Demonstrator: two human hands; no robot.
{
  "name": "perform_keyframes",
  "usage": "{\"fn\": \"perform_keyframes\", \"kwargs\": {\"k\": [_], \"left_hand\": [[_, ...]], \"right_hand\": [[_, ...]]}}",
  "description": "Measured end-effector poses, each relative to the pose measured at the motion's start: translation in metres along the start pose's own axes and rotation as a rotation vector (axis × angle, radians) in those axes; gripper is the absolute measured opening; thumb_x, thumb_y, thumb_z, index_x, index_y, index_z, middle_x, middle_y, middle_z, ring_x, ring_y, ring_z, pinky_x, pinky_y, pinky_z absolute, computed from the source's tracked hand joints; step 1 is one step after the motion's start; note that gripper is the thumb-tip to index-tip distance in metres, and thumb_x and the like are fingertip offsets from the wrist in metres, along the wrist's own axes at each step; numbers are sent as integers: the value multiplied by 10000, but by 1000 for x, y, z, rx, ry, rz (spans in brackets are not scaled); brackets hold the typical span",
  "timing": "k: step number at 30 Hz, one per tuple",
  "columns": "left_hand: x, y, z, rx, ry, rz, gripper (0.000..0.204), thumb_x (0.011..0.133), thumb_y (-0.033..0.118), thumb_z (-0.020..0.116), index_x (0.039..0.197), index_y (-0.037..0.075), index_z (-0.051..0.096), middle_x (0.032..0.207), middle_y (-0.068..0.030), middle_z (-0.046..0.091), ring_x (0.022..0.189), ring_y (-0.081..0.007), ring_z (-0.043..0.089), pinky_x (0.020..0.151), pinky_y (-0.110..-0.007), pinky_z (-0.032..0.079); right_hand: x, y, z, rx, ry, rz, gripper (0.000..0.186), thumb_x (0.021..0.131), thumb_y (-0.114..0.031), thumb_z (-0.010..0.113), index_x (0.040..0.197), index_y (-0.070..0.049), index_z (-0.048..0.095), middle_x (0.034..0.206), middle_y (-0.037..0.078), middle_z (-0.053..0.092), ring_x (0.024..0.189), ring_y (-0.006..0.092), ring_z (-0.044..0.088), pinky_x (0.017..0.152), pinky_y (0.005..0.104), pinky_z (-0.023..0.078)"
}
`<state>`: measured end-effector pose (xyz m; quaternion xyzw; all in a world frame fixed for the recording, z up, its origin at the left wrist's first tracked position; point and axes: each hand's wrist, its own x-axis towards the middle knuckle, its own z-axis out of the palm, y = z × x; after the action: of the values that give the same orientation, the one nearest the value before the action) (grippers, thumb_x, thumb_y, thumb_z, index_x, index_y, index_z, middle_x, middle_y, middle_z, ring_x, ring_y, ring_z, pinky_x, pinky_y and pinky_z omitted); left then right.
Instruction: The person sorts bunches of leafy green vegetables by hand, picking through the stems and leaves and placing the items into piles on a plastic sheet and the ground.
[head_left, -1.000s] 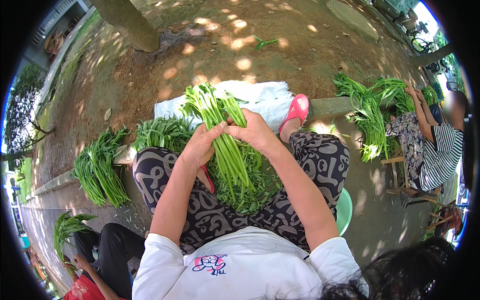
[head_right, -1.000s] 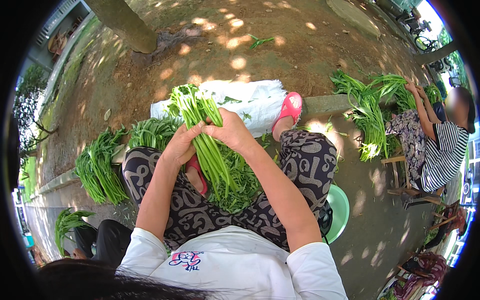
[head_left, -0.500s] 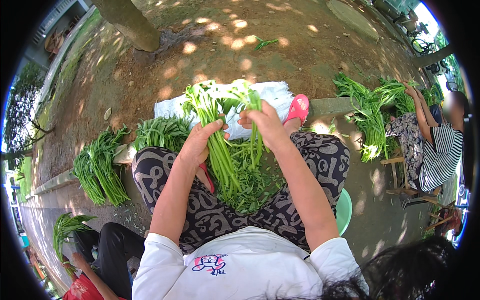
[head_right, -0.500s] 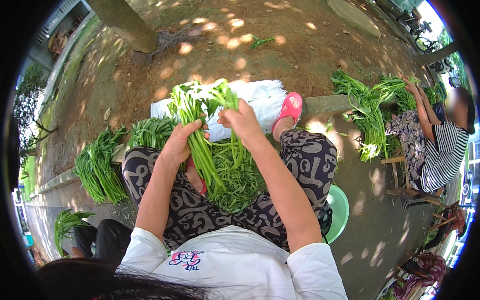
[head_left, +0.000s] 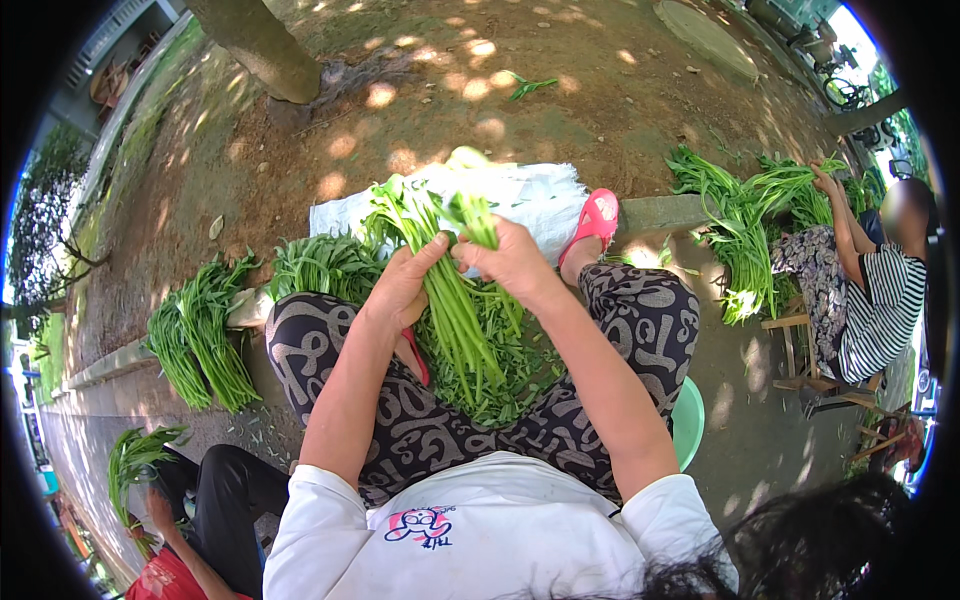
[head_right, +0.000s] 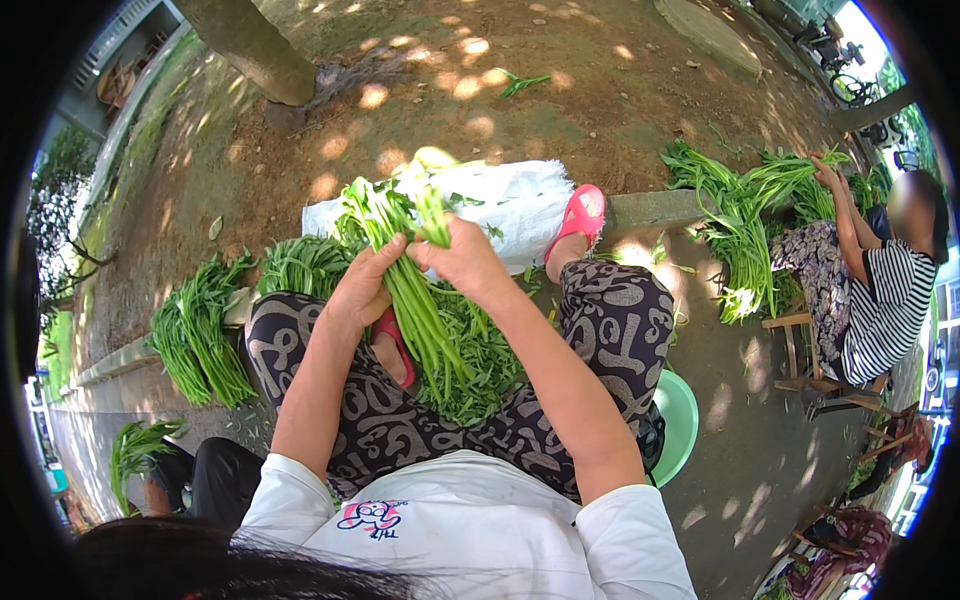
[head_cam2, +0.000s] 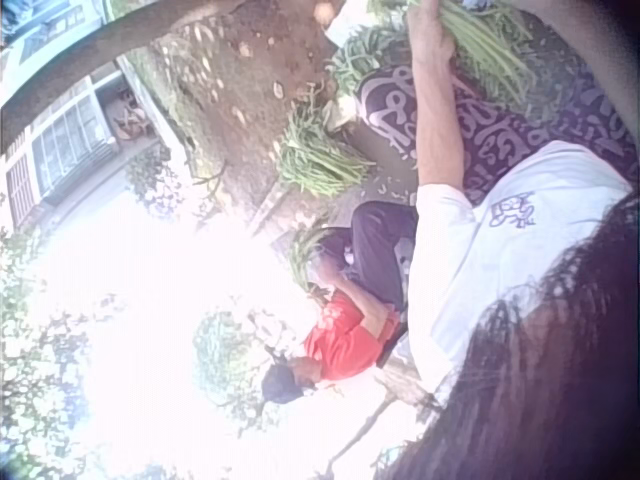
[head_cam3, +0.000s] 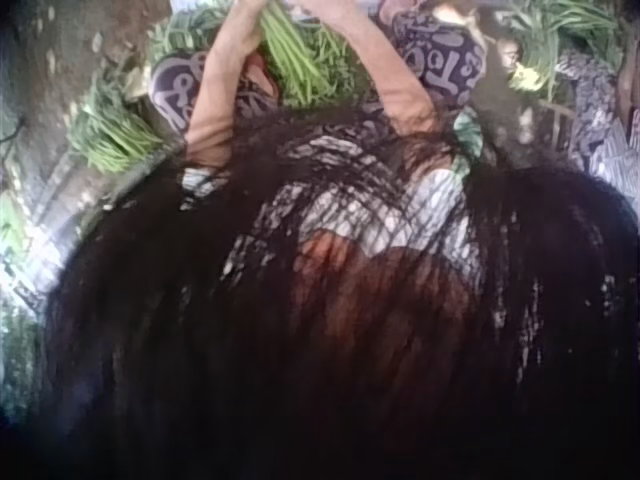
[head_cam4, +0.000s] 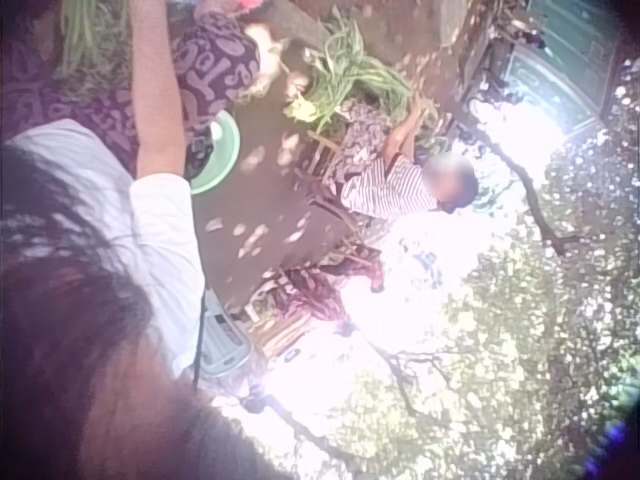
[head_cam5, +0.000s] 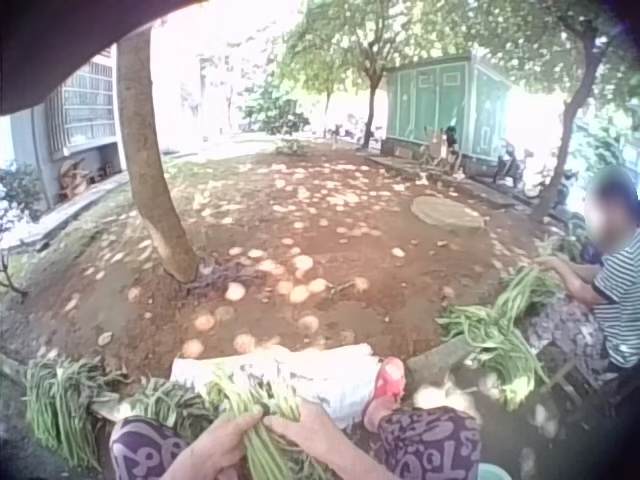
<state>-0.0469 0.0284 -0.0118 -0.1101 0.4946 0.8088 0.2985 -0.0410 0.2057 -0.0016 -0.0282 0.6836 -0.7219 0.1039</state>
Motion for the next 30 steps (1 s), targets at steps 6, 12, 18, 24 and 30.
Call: {"fn": "perform_keyframes", "kwargs": {"k": [6,12,18,24,30], "left_hand": [[-2,-4,2,-39,-117,25,450,937,315,585,1237,-2,480,1149,-124,585,1031,-228,591,892,-405,500],[-3,-1,0,-26,-28,59,267,874,126,650,1103,16,569,953,-70,645,830,-191,643,770,-359,550],[-2,0,2,-19,45,84,179,863,79,639,1020,14,582,870,-76,638,759,-187,638,686,-338,558],[-1,0,-1,-40,73,100,167,854,59,632,1002,16,570,843,-82,630,722,-191,632,653,-344,558],[-1,1,3,-11,44,90,215,868,96,632,1055,14,566,850,-71,627,756,-181,625,677,-343,548]], "right_hand": [[2,15,7,-360,68,-76,389,743,-194,710,1014,42,562,854,141,656,768,219,628,739,338,501],[1,4,-5,37,-49,106,231,822,-164,636,964,14,595,803,37,625,707,126,593,620,272,477],[2,2,-6,286,65,148,221,875,-127,558,1055,-7,515,844,76,599,675,142,589,568,267,486],[10,-6,-30,472,317,-6,173,865,-83,581,1019,-30,522,759,55,568,616,125,543,532,268,461],[6,3,-15,350,85,85,292,809,-130,685,1038,-35,531,786,32,570,663,118,547,555,258,449]]}}
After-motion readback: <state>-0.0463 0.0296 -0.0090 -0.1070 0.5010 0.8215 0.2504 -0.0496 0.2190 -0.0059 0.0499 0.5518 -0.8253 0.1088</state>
